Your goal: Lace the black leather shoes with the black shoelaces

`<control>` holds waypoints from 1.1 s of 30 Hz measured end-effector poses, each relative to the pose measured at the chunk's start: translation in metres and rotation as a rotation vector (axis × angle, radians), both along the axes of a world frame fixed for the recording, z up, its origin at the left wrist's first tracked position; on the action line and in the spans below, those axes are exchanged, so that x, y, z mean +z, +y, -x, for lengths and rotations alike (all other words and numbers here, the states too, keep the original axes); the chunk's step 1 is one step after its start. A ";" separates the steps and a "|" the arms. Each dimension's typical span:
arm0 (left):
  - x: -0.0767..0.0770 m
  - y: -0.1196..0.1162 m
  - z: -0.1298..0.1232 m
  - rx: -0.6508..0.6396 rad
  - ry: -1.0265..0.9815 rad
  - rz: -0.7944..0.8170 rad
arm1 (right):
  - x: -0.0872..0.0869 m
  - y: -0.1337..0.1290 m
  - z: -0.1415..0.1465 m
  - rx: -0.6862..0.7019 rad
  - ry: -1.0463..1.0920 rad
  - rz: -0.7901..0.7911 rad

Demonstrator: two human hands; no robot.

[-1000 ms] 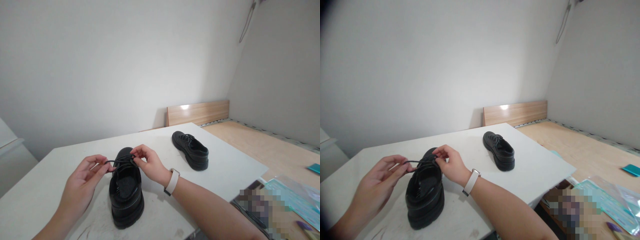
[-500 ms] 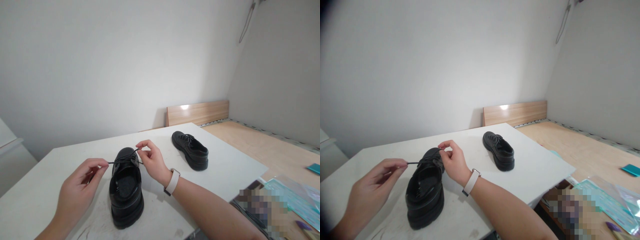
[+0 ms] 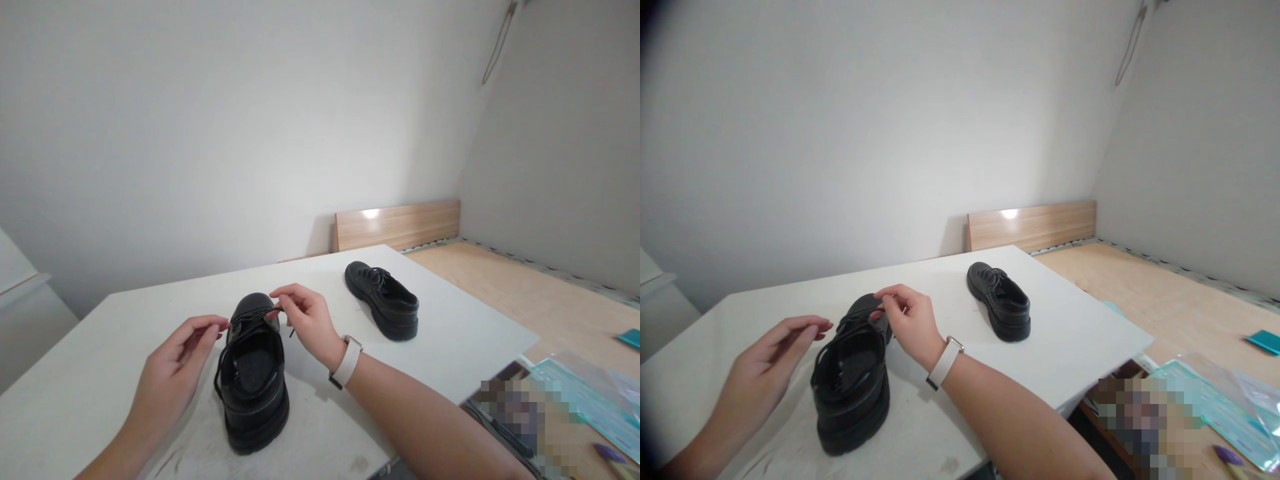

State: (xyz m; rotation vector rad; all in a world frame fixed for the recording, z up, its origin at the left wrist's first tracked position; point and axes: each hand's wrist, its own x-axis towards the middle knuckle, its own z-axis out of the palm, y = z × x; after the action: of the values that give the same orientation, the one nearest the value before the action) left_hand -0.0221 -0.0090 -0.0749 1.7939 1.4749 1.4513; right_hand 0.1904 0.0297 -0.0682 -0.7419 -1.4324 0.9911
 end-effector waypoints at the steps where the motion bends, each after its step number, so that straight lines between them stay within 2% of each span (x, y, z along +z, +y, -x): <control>1: -0.002 0.002 0.000 -0.001 -0.006 0.023 | -0.003 0.003 0.001 -0.023 -0.024 0.010; 7: -0.007 0.008 -0.006 -0.075 0.002 0.035 | -0.010 0.007 0.005 -0.054 -0.161 0.132; 15: -0.008 0.012 -0.005 -0.038 -0.007 0.083 | -0.010 0.008 0.005 0.006 -0.207 0.193; 23: -0.008 0.013 -0.010 0.009 0.149 -0.071 | -0.016 0.009 0.009 -0.078 -0.274 0.059; 29: -0.011 0.014 -0.013 0.046 0.201 -0.044 | -0.017 0.001 0.011 -0.127 -0.361 -0.080; 33: -0.008 0.013 -0.012 0.023 0.132 -0.031 | -0.020 0.008 0.008 -0.087 -0.310 -0.033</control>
State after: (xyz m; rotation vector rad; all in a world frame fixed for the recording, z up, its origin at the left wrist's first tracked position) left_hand -0.0097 0.0038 -0.0832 1.9306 1.5489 1.3968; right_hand 0.1825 0.0375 -0.0882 -0.9563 -1.6632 0.8074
